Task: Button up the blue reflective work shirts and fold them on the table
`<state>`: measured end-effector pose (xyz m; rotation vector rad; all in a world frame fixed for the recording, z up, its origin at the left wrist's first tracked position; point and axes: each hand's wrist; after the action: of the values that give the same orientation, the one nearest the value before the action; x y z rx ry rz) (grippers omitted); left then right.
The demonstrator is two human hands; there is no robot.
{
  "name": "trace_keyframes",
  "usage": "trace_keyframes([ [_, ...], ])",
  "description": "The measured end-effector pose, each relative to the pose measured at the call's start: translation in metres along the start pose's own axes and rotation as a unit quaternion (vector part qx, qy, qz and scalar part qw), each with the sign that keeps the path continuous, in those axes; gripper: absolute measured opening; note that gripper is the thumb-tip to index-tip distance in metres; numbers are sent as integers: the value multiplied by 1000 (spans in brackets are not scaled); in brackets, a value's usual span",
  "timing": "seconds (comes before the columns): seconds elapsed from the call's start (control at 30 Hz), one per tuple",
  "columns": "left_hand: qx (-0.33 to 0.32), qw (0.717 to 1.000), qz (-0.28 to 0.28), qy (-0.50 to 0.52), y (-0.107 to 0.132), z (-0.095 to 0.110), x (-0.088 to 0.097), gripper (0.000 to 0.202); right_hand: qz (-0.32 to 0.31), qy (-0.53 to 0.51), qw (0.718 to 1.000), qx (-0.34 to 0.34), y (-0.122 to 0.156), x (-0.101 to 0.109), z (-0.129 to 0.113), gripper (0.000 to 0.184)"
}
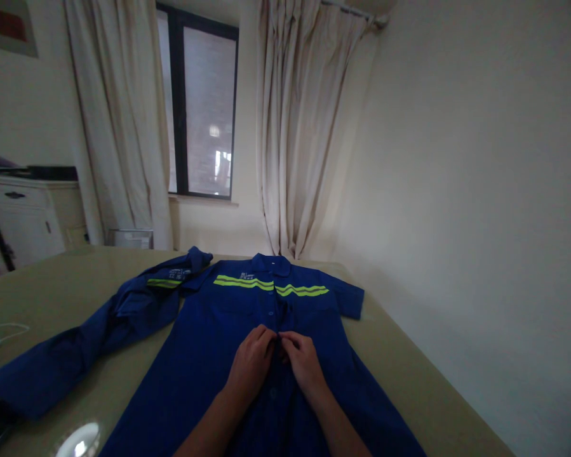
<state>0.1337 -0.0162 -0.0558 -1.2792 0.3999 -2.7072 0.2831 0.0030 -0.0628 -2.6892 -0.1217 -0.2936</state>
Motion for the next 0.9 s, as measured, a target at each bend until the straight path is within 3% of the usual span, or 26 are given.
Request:
trace_keyframes([
  [0.1,13,1000,3,24,0,0,1,27,12,11,1000,17,2,-2,0,33],
  [0.27,38,995,-19,91,-4,-7,3,23,21,169,981,89,5,-5,-9,18],
  [0.57,100,963,-59,244,-11,-12,2,22,-46,309,943,116,6,-4,-19,26],
  [0.67,126,951,-71,274,-15,-18,-2,22,-38,298,948,107,5,-2,-19,22],
  [0.8,126,946,-89,286,-20,-24,-3,21,15,211,975,74,2,0,-11,11],
  [0.9,87,964,-94,235,-15,-19,0,24,30,134,990,28,-1,1,2,10],
])
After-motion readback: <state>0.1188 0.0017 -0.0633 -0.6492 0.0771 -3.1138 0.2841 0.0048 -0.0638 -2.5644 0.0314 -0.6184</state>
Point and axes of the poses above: each hand's wrist, its own y-axis away from the middle knuckle, its own x-axis out of the back of the hand, z = x × y, and after that the axes turned 13 degrees about x, right-handed
